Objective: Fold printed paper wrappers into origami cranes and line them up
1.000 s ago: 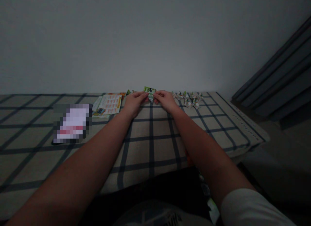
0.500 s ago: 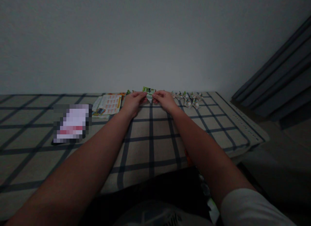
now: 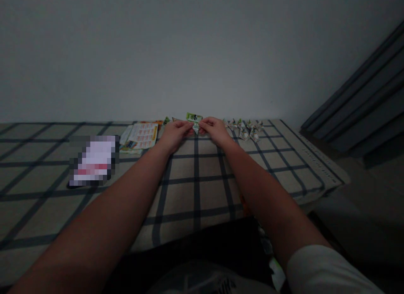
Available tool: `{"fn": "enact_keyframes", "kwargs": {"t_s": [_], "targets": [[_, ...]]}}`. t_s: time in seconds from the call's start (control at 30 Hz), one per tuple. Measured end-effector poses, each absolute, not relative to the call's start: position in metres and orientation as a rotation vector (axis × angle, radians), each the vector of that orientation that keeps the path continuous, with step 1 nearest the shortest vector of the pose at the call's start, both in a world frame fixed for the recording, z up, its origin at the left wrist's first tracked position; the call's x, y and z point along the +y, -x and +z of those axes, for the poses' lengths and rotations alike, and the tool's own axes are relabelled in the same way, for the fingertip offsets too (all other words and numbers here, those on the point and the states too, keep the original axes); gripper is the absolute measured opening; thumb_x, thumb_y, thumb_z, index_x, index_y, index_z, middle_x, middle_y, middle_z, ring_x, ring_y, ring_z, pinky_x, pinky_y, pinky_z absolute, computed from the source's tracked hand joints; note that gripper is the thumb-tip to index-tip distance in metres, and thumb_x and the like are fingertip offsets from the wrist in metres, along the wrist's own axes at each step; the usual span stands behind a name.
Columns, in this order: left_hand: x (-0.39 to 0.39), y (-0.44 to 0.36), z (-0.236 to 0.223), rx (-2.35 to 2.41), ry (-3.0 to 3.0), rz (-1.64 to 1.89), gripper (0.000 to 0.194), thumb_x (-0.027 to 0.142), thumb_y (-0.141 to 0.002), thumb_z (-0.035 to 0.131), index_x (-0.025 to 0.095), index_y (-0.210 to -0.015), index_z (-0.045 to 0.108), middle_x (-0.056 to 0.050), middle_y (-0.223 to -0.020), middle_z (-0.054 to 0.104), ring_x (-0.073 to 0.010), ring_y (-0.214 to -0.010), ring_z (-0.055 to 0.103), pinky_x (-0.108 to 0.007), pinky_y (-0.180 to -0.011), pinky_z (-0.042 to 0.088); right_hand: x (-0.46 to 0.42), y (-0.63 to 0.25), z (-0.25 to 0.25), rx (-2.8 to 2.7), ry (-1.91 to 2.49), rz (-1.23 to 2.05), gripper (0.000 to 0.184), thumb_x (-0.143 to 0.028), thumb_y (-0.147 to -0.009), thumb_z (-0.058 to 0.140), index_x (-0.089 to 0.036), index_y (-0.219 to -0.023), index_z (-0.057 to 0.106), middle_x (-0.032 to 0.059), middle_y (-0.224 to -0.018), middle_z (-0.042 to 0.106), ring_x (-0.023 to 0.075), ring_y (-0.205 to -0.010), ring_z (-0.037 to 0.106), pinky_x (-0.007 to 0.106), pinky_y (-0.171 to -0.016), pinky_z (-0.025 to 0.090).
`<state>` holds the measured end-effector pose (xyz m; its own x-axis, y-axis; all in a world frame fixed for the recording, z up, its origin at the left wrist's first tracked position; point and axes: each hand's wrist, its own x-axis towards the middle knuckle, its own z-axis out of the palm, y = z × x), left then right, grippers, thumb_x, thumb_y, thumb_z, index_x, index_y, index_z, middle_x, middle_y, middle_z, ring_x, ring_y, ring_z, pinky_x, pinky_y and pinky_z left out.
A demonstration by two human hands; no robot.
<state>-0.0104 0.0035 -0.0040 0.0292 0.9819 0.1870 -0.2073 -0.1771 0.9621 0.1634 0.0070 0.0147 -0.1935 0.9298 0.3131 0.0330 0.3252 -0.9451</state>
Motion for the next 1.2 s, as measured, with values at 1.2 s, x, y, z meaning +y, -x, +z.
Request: {"fn": "enact_keyframes", "kwargs": {"t_s": [1.2], "targets": [[-0.008,0.005,0.001,0.838,-1.175,1.14,0.017,0.024,-0.078,0.083,0.013,-0.075,0.071,-0.004,-0.075,0.071,-0.0075,-0.064,0.062,-0.019,-0.065,0.053,0.008,-0.163,0.016,-1.446,0.981,0.992,0.014,-0.024,-0.084,0.068,-0.017,-0.073,0.066,-0.0036,-0.06,0.06,0.0098,-0.056,0.054,0.022,-0.059,0.044]]}}
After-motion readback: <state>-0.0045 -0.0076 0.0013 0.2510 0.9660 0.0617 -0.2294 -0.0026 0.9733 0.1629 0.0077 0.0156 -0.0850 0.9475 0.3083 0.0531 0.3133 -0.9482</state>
